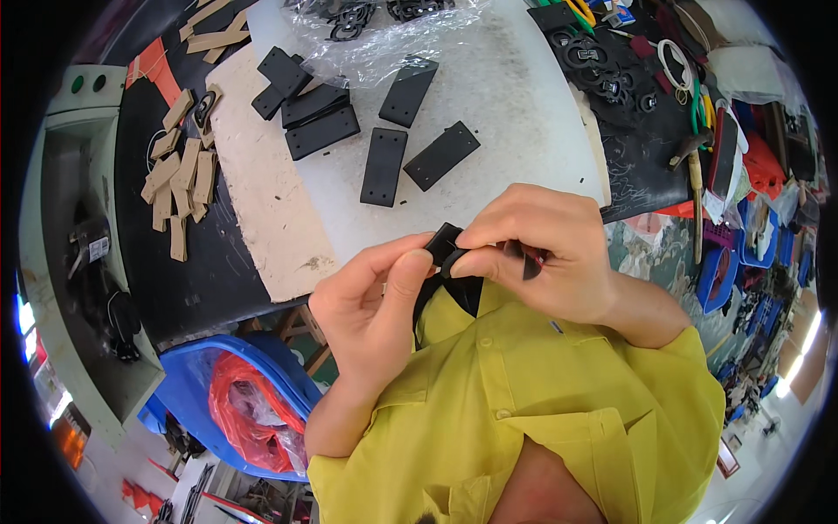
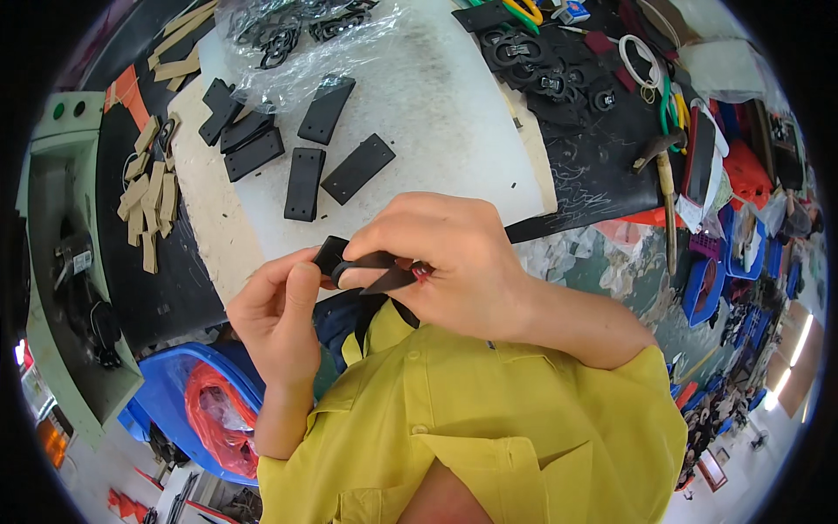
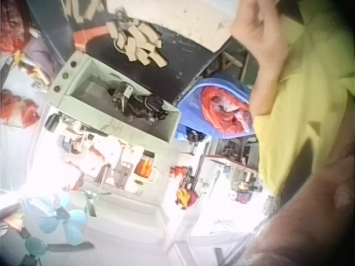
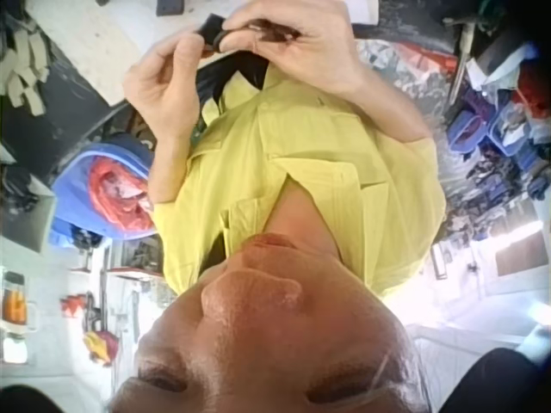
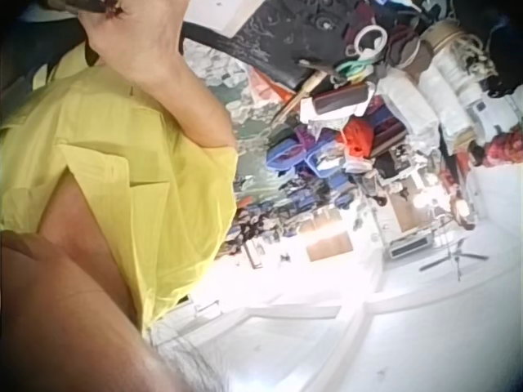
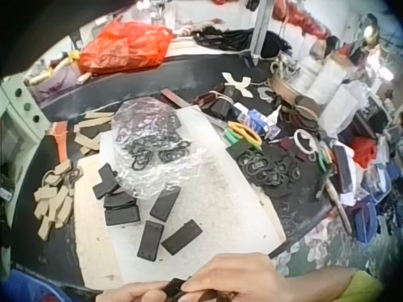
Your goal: The person assembles small black rectangular components by inserting circular black rings into them. They use a red utility knife to trim or adjust the rings and the rectangular pieces. The person handles the items one at a time, placing the finished assemblies on the table.
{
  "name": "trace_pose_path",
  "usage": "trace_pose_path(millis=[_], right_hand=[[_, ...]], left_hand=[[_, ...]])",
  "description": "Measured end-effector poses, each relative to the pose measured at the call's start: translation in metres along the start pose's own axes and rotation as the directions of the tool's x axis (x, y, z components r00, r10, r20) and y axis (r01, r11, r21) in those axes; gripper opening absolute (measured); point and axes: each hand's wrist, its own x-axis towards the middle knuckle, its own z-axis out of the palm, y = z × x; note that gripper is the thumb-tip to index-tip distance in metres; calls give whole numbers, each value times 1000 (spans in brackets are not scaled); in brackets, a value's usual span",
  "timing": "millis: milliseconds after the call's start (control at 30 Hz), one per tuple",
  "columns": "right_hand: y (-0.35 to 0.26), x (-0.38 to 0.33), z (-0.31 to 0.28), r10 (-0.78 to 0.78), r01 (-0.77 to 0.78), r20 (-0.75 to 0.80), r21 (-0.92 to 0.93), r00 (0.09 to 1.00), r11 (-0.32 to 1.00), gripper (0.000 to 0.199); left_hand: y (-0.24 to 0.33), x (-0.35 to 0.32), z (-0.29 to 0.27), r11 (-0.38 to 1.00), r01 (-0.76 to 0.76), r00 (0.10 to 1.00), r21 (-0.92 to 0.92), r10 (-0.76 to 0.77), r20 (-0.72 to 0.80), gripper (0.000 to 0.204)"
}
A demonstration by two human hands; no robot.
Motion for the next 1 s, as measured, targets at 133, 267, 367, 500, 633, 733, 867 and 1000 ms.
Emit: trace_pose_path(millis=[133, 267, 367, 500, 633, 733, 867, 1000], right_hand=[[-4, -1, 1, 270, -270, 19, 129, 963, 954, 23], [-4, 6, -3, 283, -294, 92, 156, 955, 943, 21], [-6, 5, -6, 448, -537, 313, 318, 837, 782, 19], [-6, 8, -8, 443, -568, 368, 380, 817, 730, 16], [-3, 4, 0, 422, -479, 232, 315, 876, 820, 17], [-2, 6, -1, 95, -95, 12, 22, 995, 995, 18], [14, 9, -10, -510, 499, 98, -433, 854, 751, 27], [10, 13, -3, -245, 233, -66, -158, 967, 960, 28]], left_hand=[[-5, 1, 4, 986, -124, 991, 114, 128, -31, 16], [-6, 3, 1, 980, -200, 977, -3, 200, 75, 22], [-7, 5, 1, 987, -79, 987, -143, 98, 128, 32], [-1, 10, 2, 985, -29, 999, -171, 36, 34, 30], [-6, 12, 9, 964, -55, 999, -261, 52, -16, 30], [-7, 16, 8, 954, -3, 999, -301, -8, -34, 31], [4, 14, -1, 879, 289, 956, -378, -242, 168, 34], [6, 9, 1, 929, 162, 987, -332, -149, 64, 34]])
